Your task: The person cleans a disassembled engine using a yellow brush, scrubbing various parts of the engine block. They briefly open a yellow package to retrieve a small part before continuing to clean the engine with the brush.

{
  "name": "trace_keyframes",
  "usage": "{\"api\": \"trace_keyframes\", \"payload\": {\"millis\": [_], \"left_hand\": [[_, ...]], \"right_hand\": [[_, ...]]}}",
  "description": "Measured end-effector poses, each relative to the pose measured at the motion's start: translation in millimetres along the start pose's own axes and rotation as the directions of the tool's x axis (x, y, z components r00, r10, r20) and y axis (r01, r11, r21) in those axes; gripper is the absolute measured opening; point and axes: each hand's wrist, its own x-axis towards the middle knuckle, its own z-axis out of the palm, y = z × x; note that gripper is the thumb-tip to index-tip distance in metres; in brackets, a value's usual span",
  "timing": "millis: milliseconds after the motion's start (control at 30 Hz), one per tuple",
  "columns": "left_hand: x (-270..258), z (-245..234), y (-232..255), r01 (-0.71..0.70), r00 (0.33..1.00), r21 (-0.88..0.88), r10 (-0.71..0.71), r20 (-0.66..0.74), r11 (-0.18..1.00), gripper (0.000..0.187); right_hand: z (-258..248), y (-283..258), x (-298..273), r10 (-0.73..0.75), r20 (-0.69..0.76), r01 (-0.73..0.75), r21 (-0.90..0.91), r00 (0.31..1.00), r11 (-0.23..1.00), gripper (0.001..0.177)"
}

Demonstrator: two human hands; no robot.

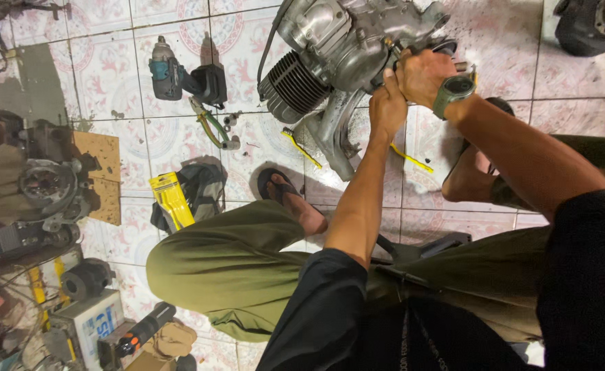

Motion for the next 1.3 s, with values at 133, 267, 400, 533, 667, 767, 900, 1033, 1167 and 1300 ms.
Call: {"api": "trace_keyframes", "payload": {"millis": [133, 267, 400, 533, 667, 767, 900, 1033, 1167, 1300], "left_hand": [[18.7, 11.5, -47.8, 0.039, 0.999, -0.082, -0.040, -0.016, 0.996, 0.084], [43.9, 46.3, -92.3, -0.489, 0.855, 0.202, 0.512, -0.081, 0.849, 0.037], [39.5, 45.2, -80.7, -0.512, 0.732, 0.347, 0.611, -0.301, 0.786, 0.027], [-4.3, 9.0, -33.2, -0.239, 0.961, 0.014, 0.239, -0.138, 0.971, 0.046], [50.5, 17.7, -54.2, -0.254, 0.967, -0.156, 0.253, -0.027, 0.954, 0.056], [58.3, 8.5, -38.6, -0.263, 0.962, -0.161, 0.271, 0.033, 0.951, 0.041], [46.2, -0.4, -14.5, -0.168, 0.985, -0.133, 0.171, 0.011, 0.977, 0.037], [80.4, 21.4, -40.4, -0.158, 0.986, -0.195, 0.144, -0.084, 0.968, 0.032], [73.9, 18.4, -39.6, -0.148, 0.986, -0.237, 0.124, -0.113, 0.960, 0.032], [60.3, 12.2, -13.7, -0.089, 0.993, -0.307, 0.062, -0.097, 0.948, 0.028]], "right_hand": [[-43.7, -13.1, 2.2, 0.043, 0.218, -0.033, -0.049, 0.975, 0.998, 0.037], [-36.4, -20.8, 0.2, 0.257, -0.225, -0.300, -0.186, 0.940, 0.936, 0.034], [-17.5, -18.2, -10.3, -0.023, -0.173, 0.013, -0.063, 0.985, 0.998, 0.039], [0.6, -18.7, -12.9, -0.011, -0.198, -0.008, -0.095, 0.980, 0.995, 0.050], [35.4, 0.0, -9.3, 0.089, -0.419, -0.032, 0.141, 0.904, 0.990, 0.041], [12.8, -9.0, -28.1, 0.216, -0.521, -0.048, 0.317, 0.826, 0.947, 0.036], [-15.7, -37.5, -59.4, 0.336, -0.734, -0.093, 0.352, 0.591, 0.932, 0.013], [49.2, -40.5, -61.3, 0.657, -0.420, -0.267, 0.677, 0.626, 0.686, 0.027], [63.1, -33.2, -51.6, 0.682, 0.001, -0.275, 0.915, 0.731, 0.294, 0.034], [114.9, -5.6, -34.6, 0.611, 0.166, -0.148, 0.986, 0.774, -0.080, 0.037]]}}
